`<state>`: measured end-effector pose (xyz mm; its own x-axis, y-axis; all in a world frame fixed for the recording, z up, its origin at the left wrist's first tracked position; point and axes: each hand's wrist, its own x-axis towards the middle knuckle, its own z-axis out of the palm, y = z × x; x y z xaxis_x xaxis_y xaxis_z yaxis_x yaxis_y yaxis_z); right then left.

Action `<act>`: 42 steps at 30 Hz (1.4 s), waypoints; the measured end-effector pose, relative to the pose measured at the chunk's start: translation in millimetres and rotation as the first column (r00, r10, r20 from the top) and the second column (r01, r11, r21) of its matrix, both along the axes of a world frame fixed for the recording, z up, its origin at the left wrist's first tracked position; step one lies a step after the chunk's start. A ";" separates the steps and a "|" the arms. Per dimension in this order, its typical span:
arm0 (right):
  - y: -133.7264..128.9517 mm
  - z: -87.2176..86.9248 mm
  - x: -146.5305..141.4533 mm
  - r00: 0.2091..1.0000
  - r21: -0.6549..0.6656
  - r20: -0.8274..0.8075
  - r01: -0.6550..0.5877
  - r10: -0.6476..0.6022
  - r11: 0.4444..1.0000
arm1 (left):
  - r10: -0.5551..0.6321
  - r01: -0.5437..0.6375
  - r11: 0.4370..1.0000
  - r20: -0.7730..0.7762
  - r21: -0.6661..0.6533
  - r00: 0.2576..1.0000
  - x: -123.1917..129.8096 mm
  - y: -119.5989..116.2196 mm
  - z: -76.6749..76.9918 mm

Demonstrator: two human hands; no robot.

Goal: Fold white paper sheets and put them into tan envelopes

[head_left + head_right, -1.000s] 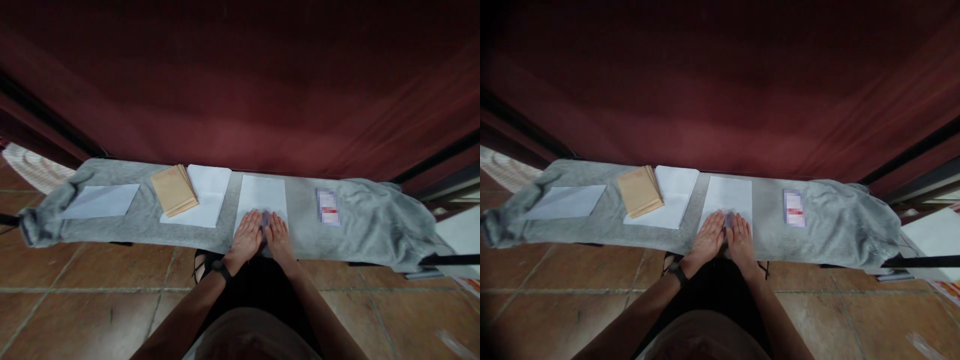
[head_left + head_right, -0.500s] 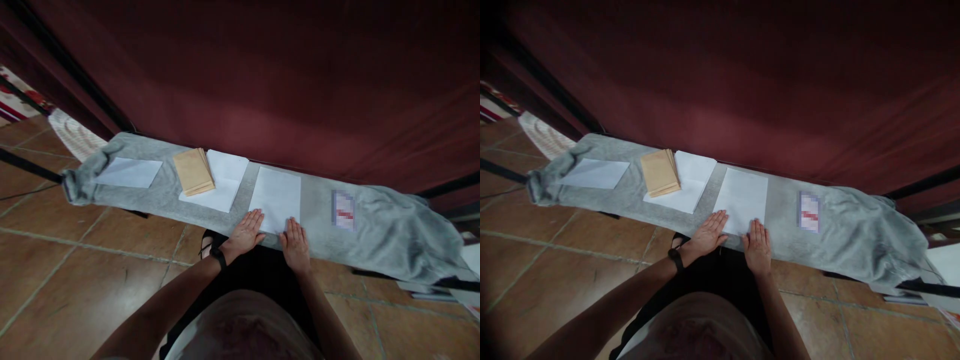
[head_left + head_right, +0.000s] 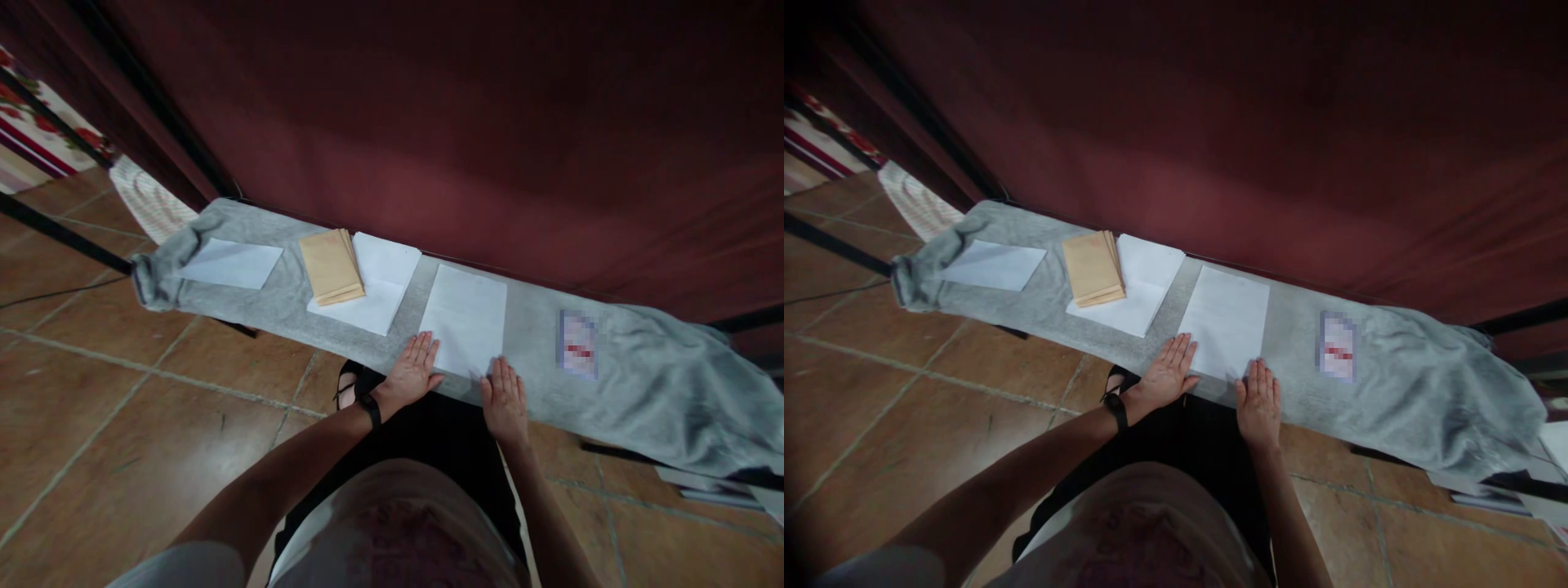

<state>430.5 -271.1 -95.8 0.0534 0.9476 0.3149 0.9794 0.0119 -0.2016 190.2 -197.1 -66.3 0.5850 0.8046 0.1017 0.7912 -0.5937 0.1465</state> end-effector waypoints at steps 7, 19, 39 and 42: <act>20.3 17.2 -13.1 0.994 0.010 -0.089 -0.064 0.065 0.998 | 0.004 -0.004 1.000 -0.007 0.024 1.000 1.5 -1.1 5.1; 48.3 15.8 -51.0 0.989 -0.027 -0.048 -0.141 0.139 0.990 | -0.028 0.022 0.998 0.098 0.062 0.995 24.1 26.6 -0.1; 163.4 27.8 -35.4 0.985 0.012 -0.169 -0.018 0.020 1.000 | 0.003 -0.003 1.000 0.023 0.024 1.000 90.1 136.0 15.6; 190.0 25.6 -35.0 0.990 -0.031 -0.140 -0.009 0.005 0.999 | 0.046 -0.048 0.998 -0.039 -0.041 0.998 94.5 159.3 11.3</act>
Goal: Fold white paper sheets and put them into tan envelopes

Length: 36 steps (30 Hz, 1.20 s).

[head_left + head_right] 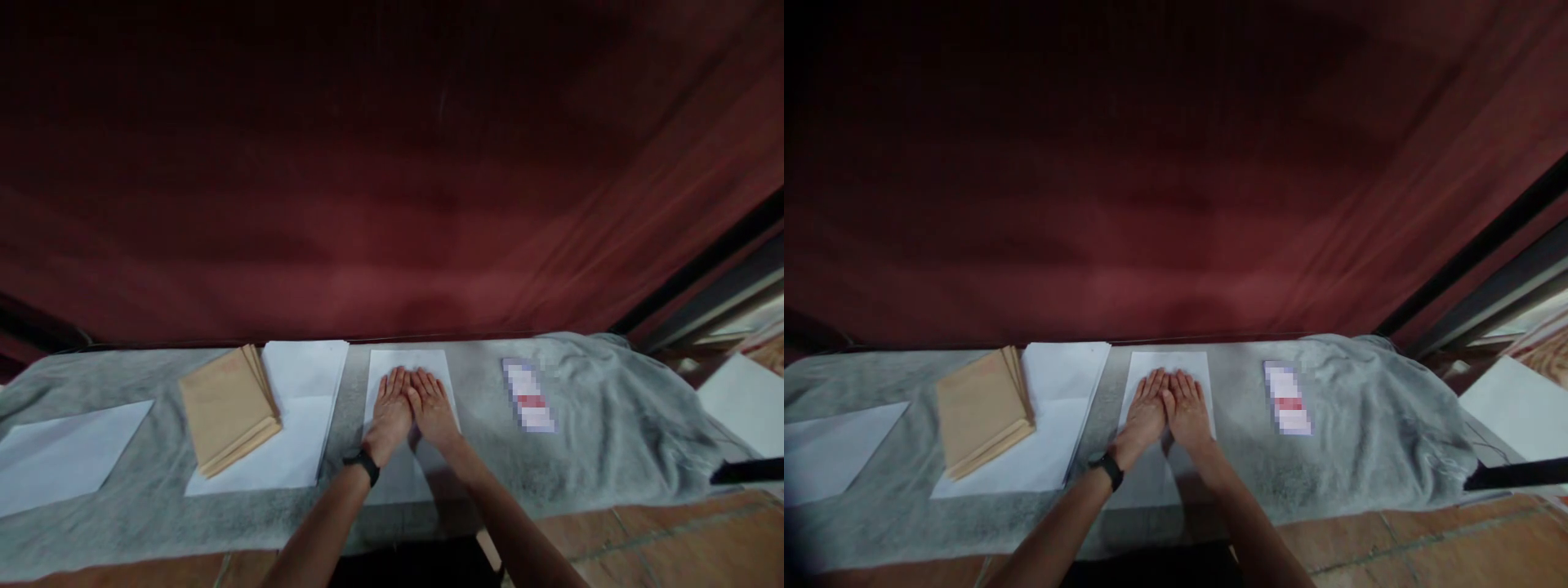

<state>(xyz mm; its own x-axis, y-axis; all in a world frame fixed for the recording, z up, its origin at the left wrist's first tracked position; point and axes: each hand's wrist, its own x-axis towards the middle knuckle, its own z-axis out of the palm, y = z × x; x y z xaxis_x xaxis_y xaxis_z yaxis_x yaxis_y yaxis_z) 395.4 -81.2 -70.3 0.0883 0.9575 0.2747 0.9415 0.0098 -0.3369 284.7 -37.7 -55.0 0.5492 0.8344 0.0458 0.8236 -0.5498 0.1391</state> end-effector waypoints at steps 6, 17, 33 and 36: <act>21.1 -8.2 13.9 0.994 -0.037 0.108 0.018 -0.014 0.999 | 0.060 -0.061 0.998 0.044 0.033 0.997 -5.2 23.5 -13.5; 51.5 -13.3 29.2 0.984 -0.077 0.169 0.064 -0.051 0.995 | 0.151 -0.160 0.985 0.129 0.059 0.980 7.0 47.1 -16.1; 54.7 -11.7 27.4 0.974 -0.072 0.206 0.108 -0.091 0.992 | 0.302 -0.309 0.943 0.074 0.126 0.951 -10.3 41.3 -21.8; 56.0 -11.8 27.4 0.976 -0.089 0.196 0.115 -0.096 0.989 | 0.333 -0.341 0.933 0.079 0.119 0.939 -14.4 39.5 -22.3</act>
<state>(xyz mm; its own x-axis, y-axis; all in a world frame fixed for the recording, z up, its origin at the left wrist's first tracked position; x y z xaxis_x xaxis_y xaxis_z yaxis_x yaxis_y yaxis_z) 422.8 -25.2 -82.0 0.1455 0.9689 0.2002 0.9823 -0.1174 -0.1458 270.3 1.8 -77.3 0.2300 0.9548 0.1881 0.9564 -0.2575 0.1375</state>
